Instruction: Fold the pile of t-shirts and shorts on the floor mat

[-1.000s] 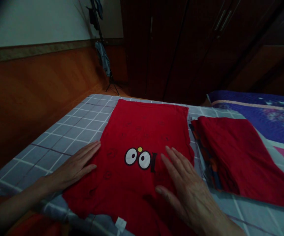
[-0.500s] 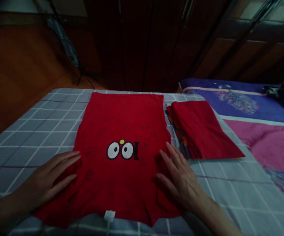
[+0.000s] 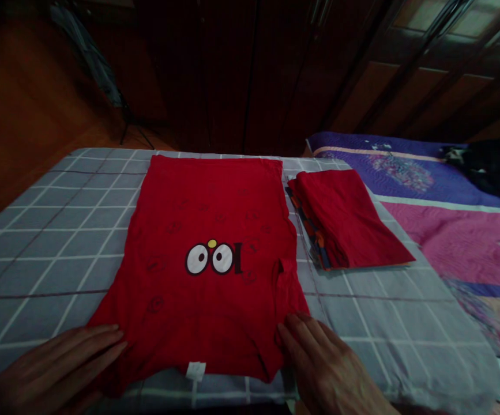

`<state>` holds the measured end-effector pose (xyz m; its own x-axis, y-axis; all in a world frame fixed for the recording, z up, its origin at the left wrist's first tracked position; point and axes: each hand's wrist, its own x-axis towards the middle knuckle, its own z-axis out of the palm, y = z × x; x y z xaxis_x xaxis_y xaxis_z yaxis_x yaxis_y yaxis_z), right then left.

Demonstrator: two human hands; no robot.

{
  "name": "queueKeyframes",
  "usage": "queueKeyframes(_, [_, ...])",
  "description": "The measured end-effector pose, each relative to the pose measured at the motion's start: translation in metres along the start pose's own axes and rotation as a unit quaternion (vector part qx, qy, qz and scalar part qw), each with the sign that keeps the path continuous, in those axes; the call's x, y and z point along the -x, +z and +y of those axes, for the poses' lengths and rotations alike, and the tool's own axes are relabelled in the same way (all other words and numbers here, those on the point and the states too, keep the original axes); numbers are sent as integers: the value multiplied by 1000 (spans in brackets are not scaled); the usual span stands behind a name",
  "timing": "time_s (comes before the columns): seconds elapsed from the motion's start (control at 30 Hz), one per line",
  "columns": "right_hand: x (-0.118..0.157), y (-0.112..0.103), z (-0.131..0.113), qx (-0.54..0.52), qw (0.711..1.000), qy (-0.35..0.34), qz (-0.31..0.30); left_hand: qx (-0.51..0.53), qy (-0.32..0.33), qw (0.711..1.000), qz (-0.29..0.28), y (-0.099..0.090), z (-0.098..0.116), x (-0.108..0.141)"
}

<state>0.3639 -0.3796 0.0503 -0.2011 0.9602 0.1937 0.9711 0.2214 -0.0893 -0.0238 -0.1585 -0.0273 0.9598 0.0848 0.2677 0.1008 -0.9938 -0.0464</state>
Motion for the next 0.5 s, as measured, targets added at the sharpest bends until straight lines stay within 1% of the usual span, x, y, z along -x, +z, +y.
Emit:
queueKeyframes(0.03, [-1,1,-1,11,1000,-3,-2,-9,19,1000,-16,-1,-1,0])
queueKeyframes(0.07, [-2,2,-2,20,1000,-6,-7,-11,22,999,-28,-1,-2,1])
queueKeyframes(0.1, [-3,2,-4,26,1000,-6,-12,-7,12,999,-34,-2,-2,0])
queueKeyframes(0.17, [-6,1,-7,29,999,4,-24,3,-1,999,-40,-2,-1,-1])
queueKeyframes(0.3, [-10,-1,-10,15,999,22,-24,-10,3,999,-40,-3,3,-3])
queueKeyframes(0.43, [-7,-2,-8,-4,1000,11,-24,-12,-24,998,-55,-5,6,-6])
queueKeyframes(0.5, [-4,0,-5,-8,1000,3,-25,-6,-19,998,-59,-8,6,-11])
